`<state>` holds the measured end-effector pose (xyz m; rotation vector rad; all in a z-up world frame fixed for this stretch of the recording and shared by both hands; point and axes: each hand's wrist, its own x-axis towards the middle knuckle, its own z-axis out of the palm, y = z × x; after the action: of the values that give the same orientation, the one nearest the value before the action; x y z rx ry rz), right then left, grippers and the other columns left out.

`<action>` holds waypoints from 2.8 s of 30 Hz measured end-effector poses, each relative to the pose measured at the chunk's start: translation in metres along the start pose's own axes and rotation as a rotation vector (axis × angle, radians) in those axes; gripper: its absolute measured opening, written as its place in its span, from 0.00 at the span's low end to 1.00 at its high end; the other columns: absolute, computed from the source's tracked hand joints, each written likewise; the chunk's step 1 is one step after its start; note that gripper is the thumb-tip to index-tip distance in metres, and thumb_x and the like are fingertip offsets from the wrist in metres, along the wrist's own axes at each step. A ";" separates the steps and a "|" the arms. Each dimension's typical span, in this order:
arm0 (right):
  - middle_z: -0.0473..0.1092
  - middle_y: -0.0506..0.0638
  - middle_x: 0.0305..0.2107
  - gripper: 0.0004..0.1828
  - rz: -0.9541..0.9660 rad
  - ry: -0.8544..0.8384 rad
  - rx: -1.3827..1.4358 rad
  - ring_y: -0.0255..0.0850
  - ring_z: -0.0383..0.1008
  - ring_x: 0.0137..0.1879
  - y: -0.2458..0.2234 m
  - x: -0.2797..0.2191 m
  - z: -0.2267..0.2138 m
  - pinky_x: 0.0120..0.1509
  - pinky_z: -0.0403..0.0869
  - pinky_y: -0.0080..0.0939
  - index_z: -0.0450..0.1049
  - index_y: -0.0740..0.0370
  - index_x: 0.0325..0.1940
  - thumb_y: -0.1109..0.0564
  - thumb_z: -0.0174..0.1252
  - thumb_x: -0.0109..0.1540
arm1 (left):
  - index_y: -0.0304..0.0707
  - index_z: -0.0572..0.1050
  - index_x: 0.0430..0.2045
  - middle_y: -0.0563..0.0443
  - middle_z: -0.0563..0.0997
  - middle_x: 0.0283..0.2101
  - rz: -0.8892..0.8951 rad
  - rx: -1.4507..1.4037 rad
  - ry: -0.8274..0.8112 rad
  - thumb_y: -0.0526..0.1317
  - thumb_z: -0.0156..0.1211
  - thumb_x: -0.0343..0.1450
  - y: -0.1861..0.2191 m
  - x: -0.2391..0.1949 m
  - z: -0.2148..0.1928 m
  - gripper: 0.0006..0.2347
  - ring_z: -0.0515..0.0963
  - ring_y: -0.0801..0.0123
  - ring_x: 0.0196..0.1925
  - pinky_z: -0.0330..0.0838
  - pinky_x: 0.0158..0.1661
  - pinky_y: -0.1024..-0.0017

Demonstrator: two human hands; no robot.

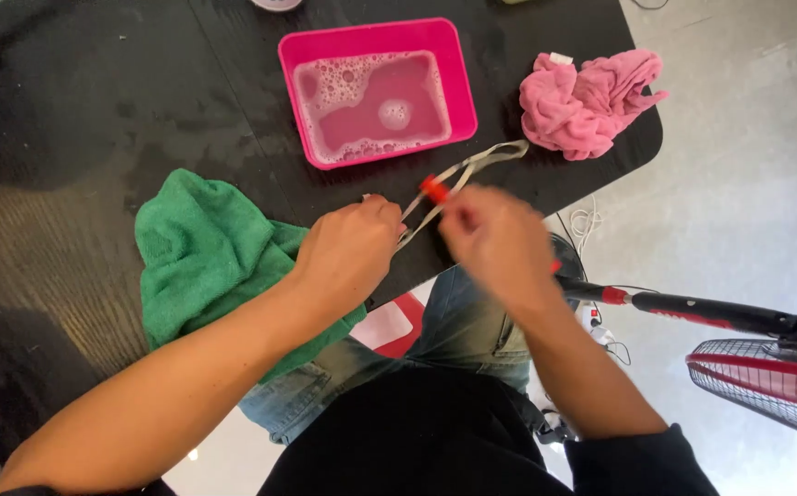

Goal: The person wipes a beige sneaker with a pink cloth, then a green cloth, and places it on a shoe rack. They then pick up shoelaces, dip them in a pink container of soapy water, and scrub them with a red brush.

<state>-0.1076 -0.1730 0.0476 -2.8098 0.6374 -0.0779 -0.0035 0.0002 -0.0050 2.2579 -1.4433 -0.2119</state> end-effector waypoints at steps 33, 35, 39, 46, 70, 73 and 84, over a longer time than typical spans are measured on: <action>0.75 0.48 0.21 0.12 0.059 -0.113 -0.042 0.54 0.81 0.36 -0.009 -0.003 -0.012 0.43 0.79 0.53 0.81 0.47 0.32 0.44 0.59 0.66 | 0.35 0.77 0.33 0.50 0.77 0.29 0.001 0.046 0.009 0.36 0.53 0.77 0.000 0.000 0.010 0.07 0.81 0.69 0.26 0.79 0.28 0.75; 0.74 0.49 0.21 0.12 0.088 -0.086 -0.106 0.56 0.80 0.36 0.004 0.007 -0.012 0.43 0.78 0.56 0.80 0.46 0.32 0.43 0.59 0.66 | 0.35 0.76 0.32 0.51 0.76 0.29 0.001 0.066 0.015 0.37 0.53 0.77 0.001 -0.001 0.011 0.07 0.81 0.69 0.26 0.79 0.28 0.75; 0.74 0.47 0.21 0.07 -0.013 -0.077 -0.042 0.52 0.81 0.34 -0.022 -0.008 -0.020 0.42 0.78 0.50 0.80 0.43 0.30 0.47 0.61 0.62 | 0.37 0.77 0.31 0.52 0.76 0.29 0.017 0.118 0.011 0.35 0.56 0.75 0.003 0.000 0.005 0.04 0.81 0.70 0.26 0.78 0.27 0.76; 0.73 0.50 0.23 0.03 0.075 0.040 -0.027 0.55 0.79 0.36 0.018 0.003 -0.023 0.43 0.77 0.54 0.80 0.43 0.36 0.48 0.63 0.62 | 0.37 0.76 0.30 0.53 0.74 0.27 0.019 0.113 0.028 0.39 0.53 0.78 -0.001 0.001 0.011 0.08 0.79 0.72 0.24 0.76 0.27 0.79; 0.69 0.49 0.16 0.14 -0.034 -0.052 -0.120 0.54 0.77 0.30 0.032 0.031 -0.008 0.36 0.77 0.55 0.74 0.44 0.27 0.41 0.58 0.65 | 0.37 0.75 0.34 0.53 0.74 0.29 0.043 0.122 0.007 0.40 0.47 0.80 0.000 -0.003 0.015 0.10 0.77 0.71 0.28 0.75 0.28 0.79; 0.68 0.45 0.15 0.12 -0.032 0.102 -0.048 0.47 0.77 0.29 0.033 0.041 -0.017 0.35 0.75 0.44 0.75 0.48 0.29 0.49 0.61 0.67 | 0.37 0.75 0.34 0.53 0.74 0.29 0.051 0.127 0.001 0.40 0.47 0.80 0.000 -0.001 0.012 0.10 0.78 0.72 0.27 0.74 0.27 0.79; 0.73 0.48 0.20 0.09 0.015 -0.028 -0.104 0.56 0.79 0.36 0.036 0.040 -0.010 0.40 0.77 0.56 0.75 0.41 0.30 0.40 0.63 0.60 | 0.37 0.75 0.34 0.54 0.73 0.29 0.038 0.130 -0.013 0.41 0.46 0.80 -0.001 -0.001 0.014 0.11 0.77 0.72 0.27 0.75 0.27 0.79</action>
<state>-0.0876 -0.2234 0.0476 -2.9002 0.6742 -0.0028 -0.0080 -0.0030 -0.0183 2.3336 -1.5458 -0.1235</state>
